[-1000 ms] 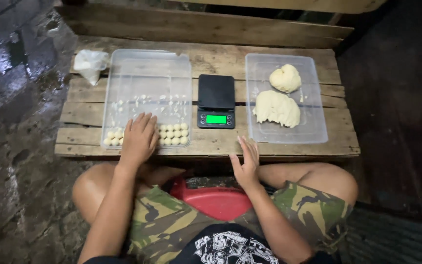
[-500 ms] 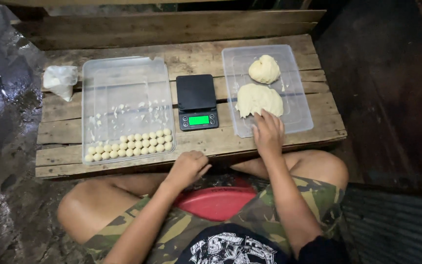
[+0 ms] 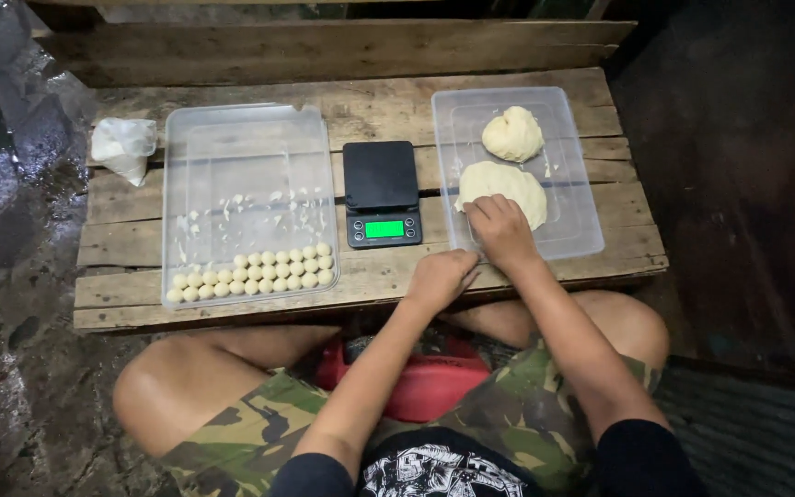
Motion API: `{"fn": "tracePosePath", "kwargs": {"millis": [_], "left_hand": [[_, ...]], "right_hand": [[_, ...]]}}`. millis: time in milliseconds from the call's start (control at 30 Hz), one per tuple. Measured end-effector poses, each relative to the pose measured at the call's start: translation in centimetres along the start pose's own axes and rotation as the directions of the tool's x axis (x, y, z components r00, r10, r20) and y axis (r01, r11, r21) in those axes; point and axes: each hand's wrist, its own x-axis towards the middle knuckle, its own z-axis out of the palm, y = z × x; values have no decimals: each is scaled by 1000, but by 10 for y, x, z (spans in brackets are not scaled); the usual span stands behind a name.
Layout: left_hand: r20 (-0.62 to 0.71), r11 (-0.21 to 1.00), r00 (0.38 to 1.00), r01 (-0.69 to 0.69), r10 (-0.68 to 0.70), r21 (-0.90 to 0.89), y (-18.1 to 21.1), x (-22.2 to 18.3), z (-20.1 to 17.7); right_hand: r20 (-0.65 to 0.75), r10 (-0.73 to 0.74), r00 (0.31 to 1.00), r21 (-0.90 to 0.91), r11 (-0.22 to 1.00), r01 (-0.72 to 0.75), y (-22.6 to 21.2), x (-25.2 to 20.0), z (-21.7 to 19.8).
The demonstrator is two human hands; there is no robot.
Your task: The person is portioning dough by weighing small pieces on a digital scale and then rolling them into uniform balls.
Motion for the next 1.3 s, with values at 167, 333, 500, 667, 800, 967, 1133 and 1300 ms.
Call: {"fn": "tracePosePath", "kwargs": {"millis": [167, 333, 500, 667, 800, 967, 1133, 1300], "left_hand": [[-4, 997, 998, 64, -64, -49, -5, 4, 6], [16, 991, 994, 113, -112, -69, -4, 7, 3], [29, 990, 993, 117, -114, -85, -8, 8, 9], [55, 985, 989, 144, -140, -92, -3, 9, -3], [73, 985, 988, 146, -139, -97, -4, 10, 0], [47, 988, 989, 140, -137, -59, -2, 9, -2], [58, 990, 990, 131, -127, -55, -1, 9, -6], [72, 988, 988, 140, -135, -68, -2, 7, -4]], "right_hand": [[-20, -40, 999, -118, 992, 38, -5, 7, -3], [15, -55, 998, -164, 985, 56, -1, -4, 19], [60, -101, 993, -61, 993, 104, -13, -11, 4], [98, -36, 995, -32, 999, 40, -19, 4, -31], [85, -62, 994, -72, 995, 68, -22, 9, -26], [99, -35, 995, 32, 999, 32, -18, -2, -10], [210, 295, 932, 444, 820, -360, -14, -4, -23], [435, 602, 669, 612, 348, -710, -9, -19, -31]]}}
